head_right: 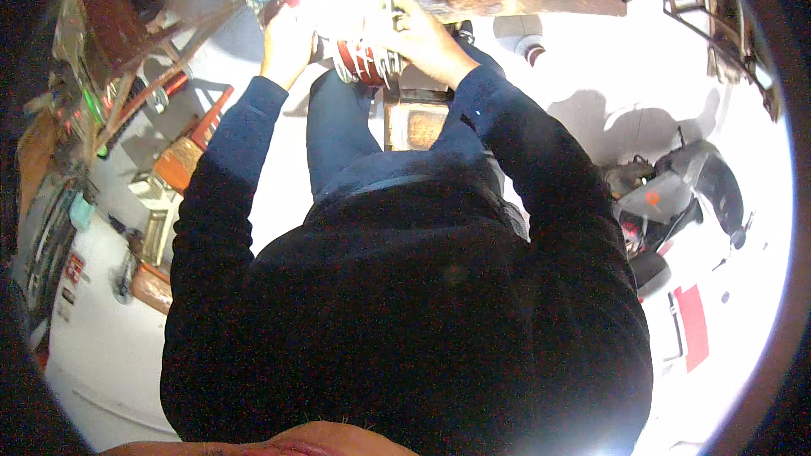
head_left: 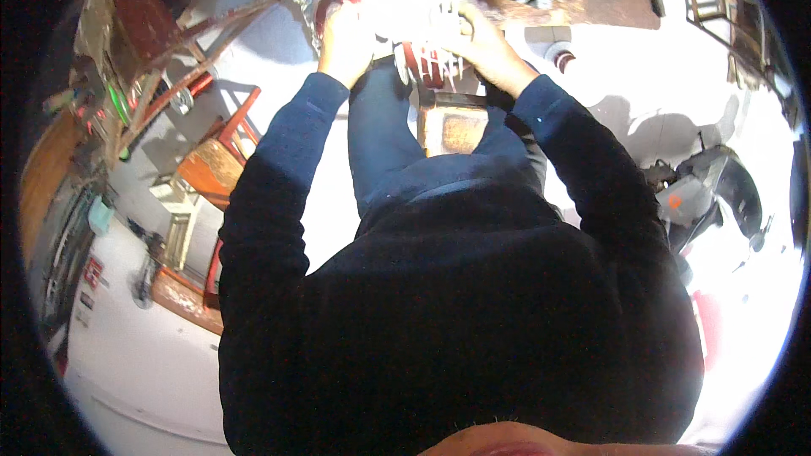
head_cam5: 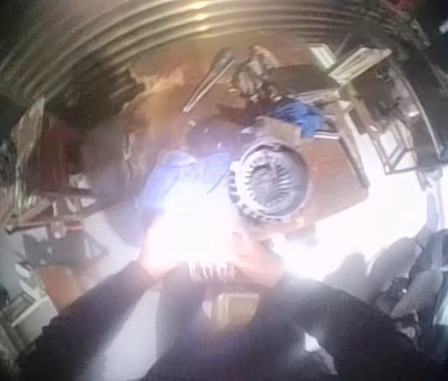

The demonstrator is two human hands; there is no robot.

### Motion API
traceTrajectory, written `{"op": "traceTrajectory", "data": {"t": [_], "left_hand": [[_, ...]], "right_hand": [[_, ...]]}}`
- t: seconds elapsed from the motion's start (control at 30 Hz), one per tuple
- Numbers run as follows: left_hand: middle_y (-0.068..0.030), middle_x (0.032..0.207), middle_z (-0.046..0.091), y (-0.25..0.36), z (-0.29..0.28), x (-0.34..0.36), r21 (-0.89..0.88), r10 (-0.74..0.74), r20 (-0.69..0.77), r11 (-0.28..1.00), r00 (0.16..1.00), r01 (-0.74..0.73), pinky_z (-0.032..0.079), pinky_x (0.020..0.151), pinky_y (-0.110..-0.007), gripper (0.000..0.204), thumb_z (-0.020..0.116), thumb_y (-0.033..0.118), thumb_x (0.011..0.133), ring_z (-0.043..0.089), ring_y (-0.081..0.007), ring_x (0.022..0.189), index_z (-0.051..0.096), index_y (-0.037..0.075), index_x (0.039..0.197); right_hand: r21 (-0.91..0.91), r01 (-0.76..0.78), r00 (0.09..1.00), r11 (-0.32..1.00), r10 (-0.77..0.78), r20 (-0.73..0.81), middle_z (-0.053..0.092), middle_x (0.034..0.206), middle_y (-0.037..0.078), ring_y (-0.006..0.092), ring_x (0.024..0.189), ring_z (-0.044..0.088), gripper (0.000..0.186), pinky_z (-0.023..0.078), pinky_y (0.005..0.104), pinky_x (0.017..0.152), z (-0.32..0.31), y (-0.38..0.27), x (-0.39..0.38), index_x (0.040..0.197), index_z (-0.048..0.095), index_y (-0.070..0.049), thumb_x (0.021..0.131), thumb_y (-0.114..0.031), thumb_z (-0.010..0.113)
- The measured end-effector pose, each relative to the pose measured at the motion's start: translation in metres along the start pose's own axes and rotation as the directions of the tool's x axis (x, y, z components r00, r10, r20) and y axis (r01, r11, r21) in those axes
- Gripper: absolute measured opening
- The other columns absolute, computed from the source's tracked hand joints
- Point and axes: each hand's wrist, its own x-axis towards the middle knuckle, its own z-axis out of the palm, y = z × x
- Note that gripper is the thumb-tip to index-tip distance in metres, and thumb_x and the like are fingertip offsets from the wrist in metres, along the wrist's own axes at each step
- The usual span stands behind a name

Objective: The person winds red insulated wire around a white plastic spool held in a bench vise. They use pliers to cut the wire and continue winding until the spool is full, then remove the finished coil.

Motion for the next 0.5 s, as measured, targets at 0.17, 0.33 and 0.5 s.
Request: {"op": "traceTrajectory", "data": {"t": [0.17,0.33,0.5], "left_hand": [[-0.0079,0.084,0.067,-0.017,0.009,-0.012,0.075,0.228,-0.042,0.972,0.973,-0.224,0.051,0.063,-0.033,0.018,0.053,0.012,0.101,0.061,-0.019,0.066,0.069,0.004,0.103],[-0.0124,0.11,0.072,-0.025,0.011,-0.018,0.0,0.014,0.02,1.0,1.0,-0.014,0.058,0.079,-0.031,0.029,0.061,0.018,0.102,0.069,-0.0182,0.091,0.066,0.001,0.125],[-0.0111,0.116,0.071,-0.036,0.022,-0.031,-0.051,0.088,0.006,0.995,0.996,-0.088,0.058,0.082,-0.03,0.033,0.061,0.02,0.102,0.068,-0.0171,0.097,0.064,0.002,0.129]], "right_hand": [[0.047,0.274,0.961,0.961,-0.276,0.027,0.068,0.126,0.017,0.022,0.115,0.068,0.071,0.055,0.033,0.096,-0.006,0.023,0.019,0.15,0.04,0.002,0.094,-0.026,0.075],[-0.1,0.234,0.972,0.967,-0.232,0.028,0.057,0.141,0.012,0.021,0.132,0.054,0.074,0.045,0.0371,0.111,-0.012,0.036,0.043,0.149,0.045,-0.005,0.09,-0.032,0.081],[-0.218,0.491,0.869,0.843,-0.456,0.192,0.058,0.139,0.014,0.023,0.128,0.058,0.08,0.052,0.0367,0.105,-0.026,0.038,0.05,0.151,0.042,-0.005,0.087,-0.03,0.083]]}}
